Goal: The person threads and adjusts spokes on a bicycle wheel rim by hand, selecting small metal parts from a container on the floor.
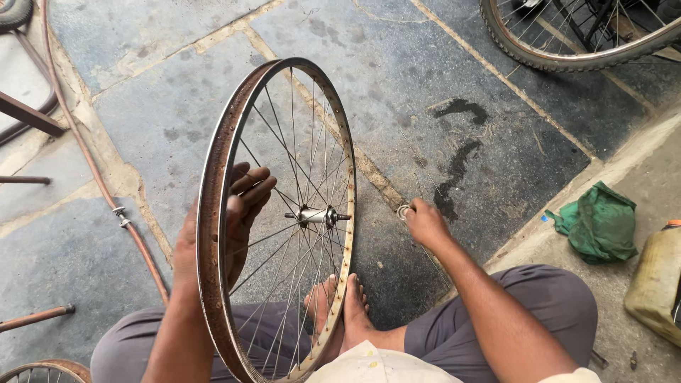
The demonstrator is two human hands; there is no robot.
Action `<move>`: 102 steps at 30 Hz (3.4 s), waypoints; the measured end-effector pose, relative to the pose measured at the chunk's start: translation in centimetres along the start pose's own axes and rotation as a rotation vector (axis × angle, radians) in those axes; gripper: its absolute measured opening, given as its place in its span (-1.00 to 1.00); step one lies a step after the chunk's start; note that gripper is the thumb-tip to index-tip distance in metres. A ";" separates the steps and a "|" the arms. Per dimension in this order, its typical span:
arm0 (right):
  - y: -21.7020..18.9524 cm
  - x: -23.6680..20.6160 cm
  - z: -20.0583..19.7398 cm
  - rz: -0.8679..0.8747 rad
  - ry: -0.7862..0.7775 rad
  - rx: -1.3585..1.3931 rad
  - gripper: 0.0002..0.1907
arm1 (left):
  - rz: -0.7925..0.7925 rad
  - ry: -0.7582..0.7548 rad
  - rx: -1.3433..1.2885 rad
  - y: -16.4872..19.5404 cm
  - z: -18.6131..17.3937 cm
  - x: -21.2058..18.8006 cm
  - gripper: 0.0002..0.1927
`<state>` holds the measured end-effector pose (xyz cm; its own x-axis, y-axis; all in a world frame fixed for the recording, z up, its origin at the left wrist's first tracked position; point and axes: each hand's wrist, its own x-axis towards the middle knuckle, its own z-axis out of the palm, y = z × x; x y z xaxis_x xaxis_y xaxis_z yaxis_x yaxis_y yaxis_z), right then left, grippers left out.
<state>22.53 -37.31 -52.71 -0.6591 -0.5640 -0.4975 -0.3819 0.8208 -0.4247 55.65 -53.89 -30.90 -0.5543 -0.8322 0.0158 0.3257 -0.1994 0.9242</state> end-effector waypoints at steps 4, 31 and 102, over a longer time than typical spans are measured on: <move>-6.3 -4.3 -2.2 -0.225 0.064 0.068 -0.74 | 0.495 -0.155 0.611 -3.2 0.1 2.2 -0.73; -14.4 -10.4 -1.6 -0.582 -0.013 0.426 -0.71 | -0.367 0.344 -0.478 -20.9 -12.0 5.0 -0.75; -17.4 -16.9 -5.9 -1.176 0.191 0.299 -0.50 | 0.017 -0.235 0.530 -1.3 1.1 1.4 -0.54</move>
<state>36.44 -41.53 -32.48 -0.1076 -0.9040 0.4139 -0.6606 -0.2461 -0.7093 53.62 -54.22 -31.65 -0.7273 -0.6836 0.0607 -0.0584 0.1497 0.9870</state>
